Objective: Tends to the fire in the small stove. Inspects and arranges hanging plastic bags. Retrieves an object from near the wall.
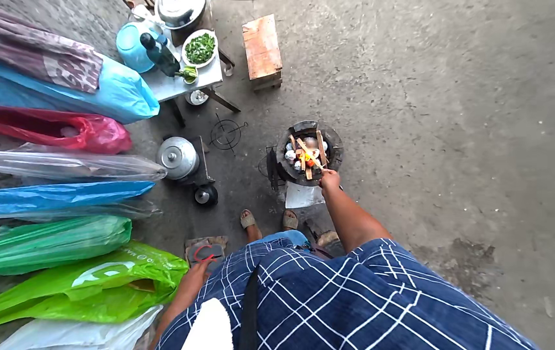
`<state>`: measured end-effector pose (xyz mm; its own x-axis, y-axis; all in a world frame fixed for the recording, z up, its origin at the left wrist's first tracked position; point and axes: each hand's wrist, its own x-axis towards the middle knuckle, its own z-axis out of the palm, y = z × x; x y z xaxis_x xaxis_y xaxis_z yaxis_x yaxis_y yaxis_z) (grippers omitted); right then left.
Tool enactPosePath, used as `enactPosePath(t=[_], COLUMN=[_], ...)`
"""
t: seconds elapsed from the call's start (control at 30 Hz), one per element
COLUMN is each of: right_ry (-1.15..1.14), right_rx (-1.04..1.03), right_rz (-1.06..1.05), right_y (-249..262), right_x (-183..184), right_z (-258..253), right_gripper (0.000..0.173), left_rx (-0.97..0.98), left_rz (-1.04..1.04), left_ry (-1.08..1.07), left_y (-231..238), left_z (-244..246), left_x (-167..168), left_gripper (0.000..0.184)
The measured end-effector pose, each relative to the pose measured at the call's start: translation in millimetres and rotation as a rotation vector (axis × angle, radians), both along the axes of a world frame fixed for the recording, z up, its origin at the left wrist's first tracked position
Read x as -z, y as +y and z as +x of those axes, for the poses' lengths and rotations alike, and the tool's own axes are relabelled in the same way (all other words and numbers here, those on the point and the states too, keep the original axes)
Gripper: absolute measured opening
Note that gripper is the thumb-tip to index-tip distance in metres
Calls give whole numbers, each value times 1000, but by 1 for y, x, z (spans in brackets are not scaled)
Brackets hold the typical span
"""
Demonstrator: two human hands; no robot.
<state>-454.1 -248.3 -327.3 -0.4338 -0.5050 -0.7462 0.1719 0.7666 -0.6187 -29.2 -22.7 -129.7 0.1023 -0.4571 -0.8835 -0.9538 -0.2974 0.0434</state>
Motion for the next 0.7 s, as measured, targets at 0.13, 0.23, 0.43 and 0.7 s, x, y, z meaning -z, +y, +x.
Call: enactPosePath(t=[0.13,0.23,0.43,0.7], right_ry=[28,42,35,11], right_rx=[-7,-23,-25,7], right_rz=[-3,4,5,40], right_y=[-3,-3,-2,3], right_x=[-1,1,8,0], right_z=[-3,-4,-2,1], right_gripper=[38,38,38,41], left_rx=[-1,0,-9,6], left_rz=[40,38,-15,-26], left_ry=[-7,-15,12,16], left_y=[-10,-9,0,-1], left_z=[-9,-10,-4,-7], left_x=[-9,-9,1,2], left_gripper=[47,47,45,46])
